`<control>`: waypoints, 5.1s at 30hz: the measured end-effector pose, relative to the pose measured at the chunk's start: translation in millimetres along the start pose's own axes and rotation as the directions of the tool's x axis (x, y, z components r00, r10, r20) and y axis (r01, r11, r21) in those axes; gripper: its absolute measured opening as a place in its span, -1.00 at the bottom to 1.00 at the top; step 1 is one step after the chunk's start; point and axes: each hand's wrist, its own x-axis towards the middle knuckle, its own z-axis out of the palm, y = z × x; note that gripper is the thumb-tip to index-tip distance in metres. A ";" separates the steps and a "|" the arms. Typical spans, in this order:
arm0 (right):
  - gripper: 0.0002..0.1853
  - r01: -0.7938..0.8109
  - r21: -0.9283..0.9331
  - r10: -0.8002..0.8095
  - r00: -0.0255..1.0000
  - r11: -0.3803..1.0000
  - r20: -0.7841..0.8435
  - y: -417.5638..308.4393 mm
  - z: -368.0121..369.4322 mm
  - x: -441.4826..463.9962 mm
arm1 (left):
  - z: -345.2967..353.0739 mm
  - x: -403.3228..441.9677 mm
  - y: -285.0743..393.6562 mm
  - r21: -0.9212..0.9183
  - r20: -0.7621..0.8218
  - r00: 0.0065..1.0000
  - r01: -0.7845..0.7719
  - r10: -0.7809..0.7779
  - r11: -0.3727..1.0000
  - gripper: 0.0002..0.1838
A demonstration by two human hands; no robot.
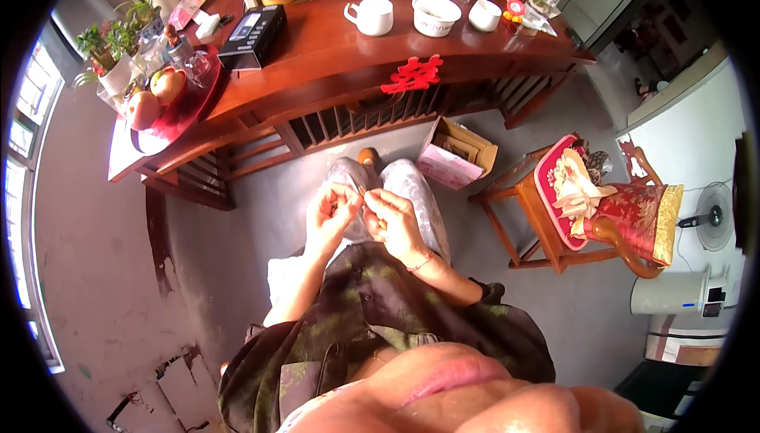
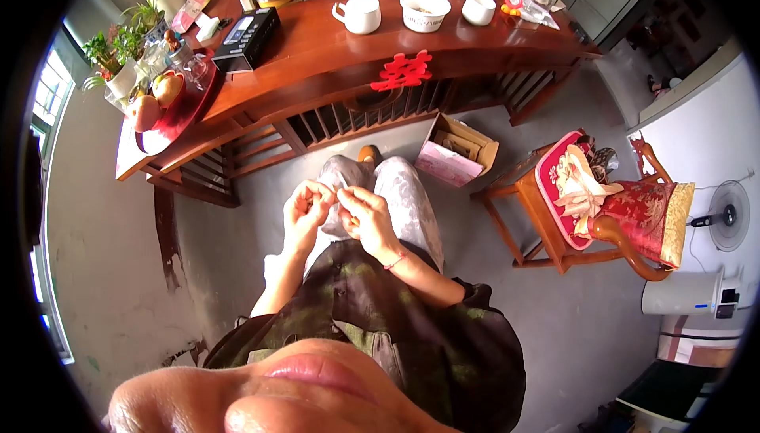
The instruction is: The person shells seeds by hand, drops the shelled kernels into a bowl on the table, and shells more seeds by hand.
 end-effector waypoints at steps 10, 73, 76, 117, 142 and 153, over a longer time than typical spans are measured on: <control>-0.87 0.038 0.118 -0.047 0.996 0.992 0.075 7.5 -7.4 4.0 | 7.2 3.4 8.1 -0.389 0.038 0.970 0.236 -0.241 0.890 -0.91; -0.93 -0.006 0.155 -0.009 0.996 0.988 0.092 18.0 -3.5 8.6 | 11.5 -0.6 16.9 -0.183 -0.084 0.993 0.063 -0.079 0.981 -0.94; -0.90 0.035 0.065 -0.039 0.997 0.997 0.068 17.4 -4.4 8.4 | 14.8 0.8 12.5 -0.242 -0.095 0.993 0.040 -0.065 0.969 -0.92; -0.81 0.290 -0.078 -0.298 0.947 0.954 -0.120 -12.0 -1.9 15.4 | 17.6 22.4 16.3 -0.356 -0.155 0.961 0.162 -0.229 0.920 -0.92; -0.93 0.299 -0.253 -0.344 0.926 0.920 -0.158 -8.5 -1.3 24.8 | 26.8 19.0 7.2 -0.233 -0.187 0.946 0.218 -0.264 0.948 -0.86; -0.92 0.446 -0.499 -0.556 0.826 0.743 -0.090 8.5 -4.2 25.2 | 29.1 18.4 8.0 -0.423 -0.081 0.960 0.212 -0.270 0.881 -0.94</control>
